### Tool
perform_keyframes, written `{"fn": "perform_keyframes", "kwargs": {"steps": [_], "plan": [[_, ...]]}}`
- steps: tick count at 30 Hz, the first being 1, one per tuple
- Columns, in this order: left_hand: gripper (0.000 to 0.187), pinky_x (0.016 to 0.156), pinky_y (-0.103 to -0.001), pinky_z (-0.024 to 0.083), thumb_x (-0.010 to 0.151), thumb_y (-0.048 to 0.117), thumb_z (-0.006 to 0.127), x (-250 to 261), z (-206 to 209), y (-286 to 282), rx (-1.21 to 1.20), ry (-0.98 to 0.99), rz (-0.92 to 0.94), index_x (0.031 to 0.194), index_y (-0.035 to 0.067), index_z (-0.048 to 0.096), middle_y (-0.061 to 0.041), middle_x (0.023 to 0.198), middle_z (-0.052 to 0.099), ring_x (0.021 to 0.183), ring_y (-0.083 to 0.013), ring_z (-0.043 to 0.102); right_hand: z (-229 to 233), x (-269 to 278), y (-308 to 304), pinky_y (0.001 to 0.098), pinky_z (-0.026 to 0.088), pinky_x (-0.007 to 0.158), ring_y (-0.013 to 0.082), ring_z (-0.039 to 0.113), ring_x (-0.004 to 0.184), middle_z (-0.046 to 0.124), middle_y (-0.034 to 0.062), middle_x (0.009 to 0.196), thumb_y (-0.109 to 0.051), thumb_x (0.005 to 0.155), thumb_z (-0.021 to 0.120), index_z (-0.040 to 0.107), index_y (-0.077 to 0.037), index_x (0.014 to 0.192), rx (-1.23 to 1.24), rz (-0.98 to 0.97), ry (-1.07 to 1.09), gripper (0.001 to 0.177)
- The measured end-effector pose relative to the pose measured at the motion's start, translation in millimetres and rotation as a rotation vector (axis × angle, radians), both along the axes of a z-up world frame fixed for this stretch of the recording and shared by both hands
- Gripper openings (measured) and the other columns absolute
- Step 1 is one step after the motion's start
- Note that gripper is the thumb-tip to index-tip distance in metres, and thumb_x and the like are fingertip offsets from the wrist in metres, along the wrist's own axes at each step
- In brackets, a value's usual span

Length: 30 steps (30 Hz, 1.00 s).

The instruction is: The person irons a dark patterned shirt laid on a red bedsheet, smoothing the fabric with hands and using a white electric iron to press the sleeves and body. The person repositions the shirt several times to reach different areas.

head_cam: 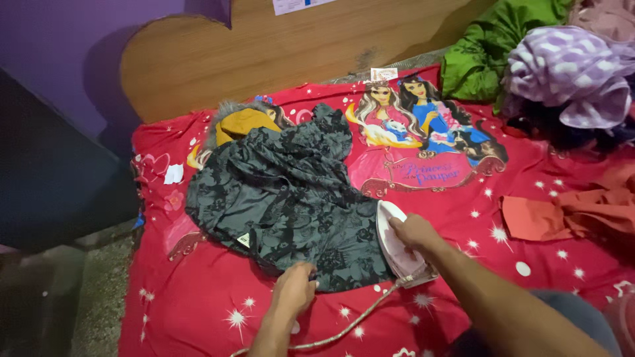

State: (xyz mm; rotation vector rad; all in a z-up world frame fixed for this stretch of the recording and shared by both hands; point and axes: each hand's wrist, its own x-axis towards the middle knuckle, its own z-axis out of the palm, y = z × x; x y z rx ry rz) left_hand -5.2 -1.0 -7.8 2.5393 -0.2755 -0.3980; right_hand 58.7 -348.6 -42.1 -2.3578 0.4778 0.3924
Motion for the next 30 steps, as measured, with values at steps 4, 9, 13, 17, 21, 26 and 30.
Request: {"fn": "perform_keyframes", "kwargs": {"steps": [4,9,13,17,21,26,30], "plan": [[0.035,0.1,-0.045,0.05,0.082,0.016,0.075,-0.9,6.0,-0.7,-0.033,-0.06,0.005,0.116,0.009,0.07,-0.013,0.123,0.068,0.118,-0.0353,0.062,4.1,-19.0,-0.3,0.0498,0.056,0.056,0.0365,0.072,0.053,0.069,0.0253,0.064,-0.044,0.092,0.054,0.071,0.011,0.081,0.112,-0.082,0.053,0.058],[0.035,0.099,-0.045,0.049,0.081,0.015,0.077,-0.7,6.6,-2.6,-0.047,-0.069,0.01,0.115,0.009,0.07,-0.013,0.123,0.068,0.118,-0.036,0.062,21.4,-35.1,9.1,0.0447,0.053,0.052,0.0297,0.067,0.049,0.067,0.0207,0.062,-0.043,0.092,0.056,0.071,0.009,0.08,0.137,-0.041,0.081,0.055],[0.034,0.099,-0.044,0.05,0.082,0.015,0.076,-2.0,2.2,-1.1,-0.037,-0.039,0.024,0.115,0.009,0.07,-0.013,0.122,0.068,0.118,-0.0362,0.062,36.4,-44.6,17.0,0.0453,0.047,0.047,0.0252,0.059,0.048,0.064,0.0144,0.066,-0.04,0.092,0.058,0.067,0.005,0.085,0.253,-0.048,0.081,0.046],[0.035,0.1,-0.044,0.049,0.081,0.013,0.078,4.3,-5.3,-1.7,-0.013,-0.067,-0.009,0.114,0.01,0.071,-0.015,0.121,0.069,0.118,-0.0357,0.063,41.4,-35.8,20.2,0.0429,0.048,0.045,0.0247,0.06,0.046,0.065,0.014,0.065,-0.039,0.092,0.058,0.067,0.004,0.083,0.208,0.024,0.055,0.044],[0.035,0.099,-0.044,0.05,0.08,0.01,0.077,-2.3,-7.7,2.3,-0.076,-0.079,0.026,0.114,0.009,0.07,-0.016,0.121,0.068,0.117,-0.037,0.063,30.8,-17.8,24.3,0.0446,0.049,0.042,0.0277,0.061,0.043,0.062,0.0172,0.061,-0.04,0.094,0.057,0.065,0.007,0.079,0.21,0.026,0.019,0.05],[0.033,0.099,-0.045,0.051,0.082,0.013,0.077,1.6,3.8,0.0,-0.01,0.017,0.051,0.114,0.01,0.072,-0.017,0.12,0.069,0.118,-0.0373,0.064,12.3,11.7,25.6,0.0466,0.049,0.04,0.0287,0.059,0.041,0.06,0.0161,0.06,-0.036,0.094,0.057,0.065,0.009,0.074,0.32,-0.034,0.002,0.05],[0.033,0.098,-0.045,0.051,0.082,0.015,0.079,1.8,7.4,0.5,0.024,0.027,0.035,0.114,0.009,0.072,-0.017,0.119,0.07,0.117,-0.0371,0.064,-3.1,14.9,22.6,0.0451,0.047,0.04,0.0253,0.056,0.043,0.061,0.0117,0.062,-0.034,0.093,0.058,0.066,0.005,0.076,0.41,-0.054,-0.013,0.043]]}}
